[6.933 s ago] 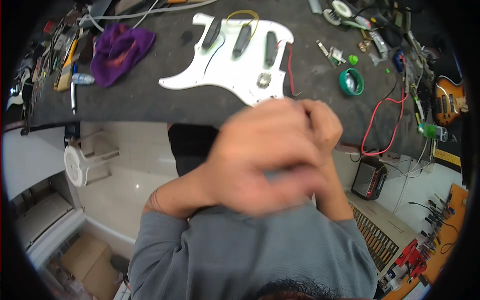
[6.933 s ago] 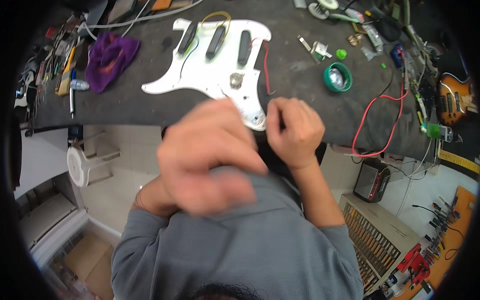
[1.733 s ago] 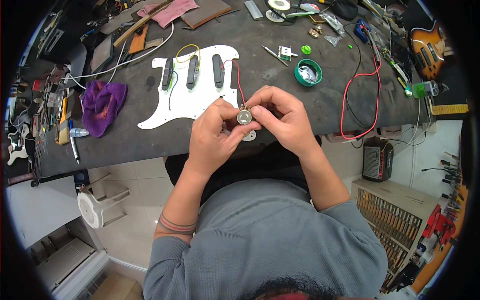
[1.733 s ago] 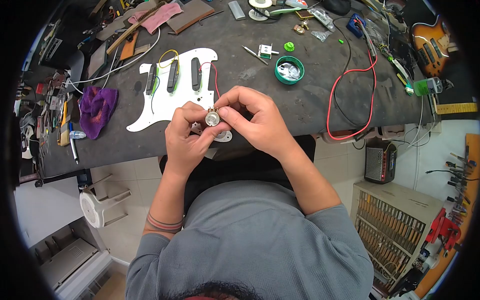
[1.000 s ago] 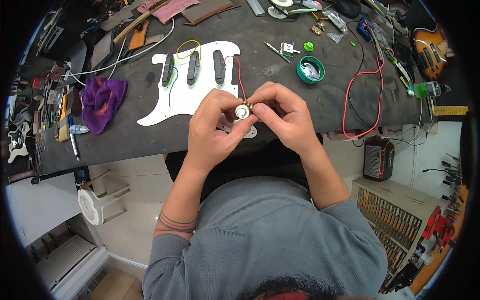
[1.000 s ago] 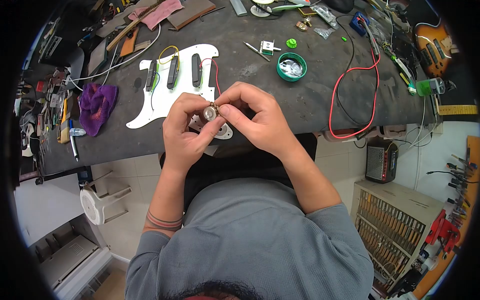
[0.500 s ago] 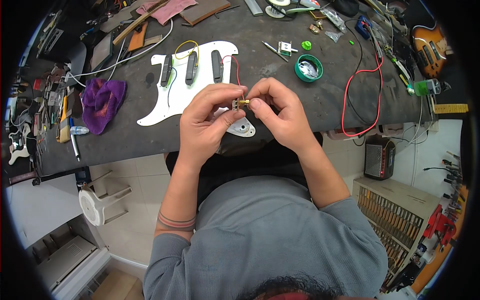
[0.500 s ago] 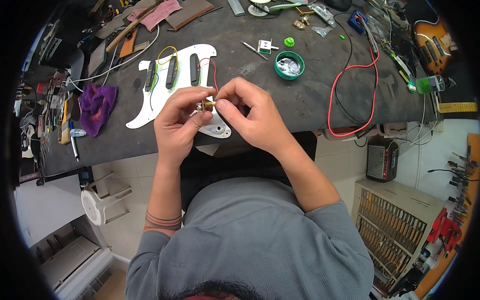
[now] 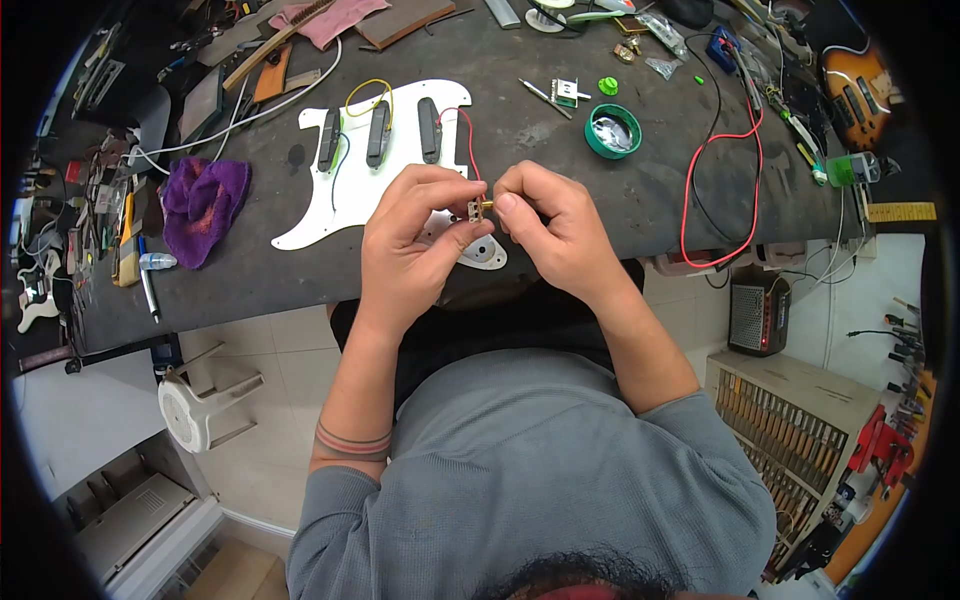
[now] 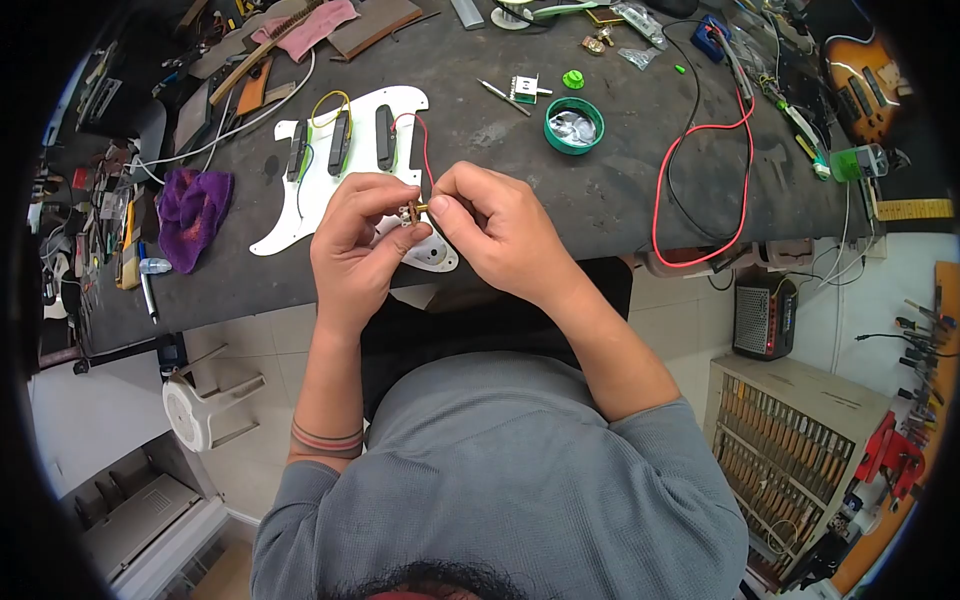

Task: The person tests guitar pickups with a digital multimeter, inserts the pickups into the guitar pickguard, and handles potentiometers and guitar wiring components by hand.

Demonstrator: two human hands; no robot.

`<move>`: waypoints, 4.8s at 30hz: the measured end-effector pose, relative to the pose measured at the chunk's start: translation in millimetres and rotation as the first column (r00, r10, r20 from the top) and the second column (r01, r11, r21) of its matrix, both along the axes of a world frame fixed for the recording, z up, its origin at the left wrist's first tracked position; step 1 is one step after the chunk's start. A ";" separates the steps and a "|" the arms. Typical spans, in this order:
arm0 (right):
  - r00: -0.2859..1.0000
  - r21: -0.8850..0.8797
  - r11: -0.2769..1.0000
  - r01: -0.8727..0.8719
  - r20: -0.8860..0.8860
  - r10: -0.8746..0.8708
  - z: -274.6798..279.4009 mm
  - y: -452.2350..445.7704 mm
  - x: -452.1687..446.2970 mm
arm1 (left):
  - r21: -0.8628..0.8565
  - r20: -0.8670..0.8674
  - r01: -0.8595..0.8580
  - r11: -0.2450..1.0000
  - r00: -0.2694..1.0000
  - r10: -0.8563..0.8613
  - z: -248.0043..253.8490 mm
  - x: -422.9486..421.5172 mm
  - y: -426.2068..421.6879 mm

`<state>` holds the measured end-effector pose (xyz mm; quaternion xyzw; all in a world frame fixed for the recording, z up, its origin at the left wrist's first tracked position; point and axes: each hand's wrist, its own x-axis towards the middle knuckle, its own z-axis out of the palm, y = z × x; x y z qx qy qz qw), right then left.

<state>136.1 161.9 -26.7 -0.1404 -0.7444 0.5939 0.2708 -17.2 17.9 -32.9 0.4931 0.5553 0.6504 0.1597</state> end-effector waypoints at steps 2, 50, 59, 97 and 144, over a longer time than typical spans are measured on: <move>1.000 -0.012 1.000 -0.012 -0.001 0.012 -0.2 0.4 0.3 | 0.011 -0.009 -0.005 1.000 1.000 0.005 -0.6 0.2 0.4; 0.986 0.268 0.952 0.145 -0.116 -0.117 40.9 32.2 25.5 | -0.022 0.018 -0.068 0.997 0.997 0.068 -0.5 2.0 -4.0; 0.795 0.783 0.590 0.196 0.226 -0.563 15.7 245.6 1.3 | -0.203 -0.579 -0.133 0.970 0.815 -0.010 34.3 17.6 36.3; 0.958 -0.579 0.765 -0.284 -0.204 0.201 16.3 -5.2 53.9 | 0.022 -0.313 0.019 1.000 0.950 -0.011 55.0 44.8 -4.0; 0.872 -0.719 0.494 -0.489 -0.412 0.263 -7.9 -38.7 53.9 | -0.029 -0.320 -0.009 1.000 0.947 0.000 50.1 48.7 -23.9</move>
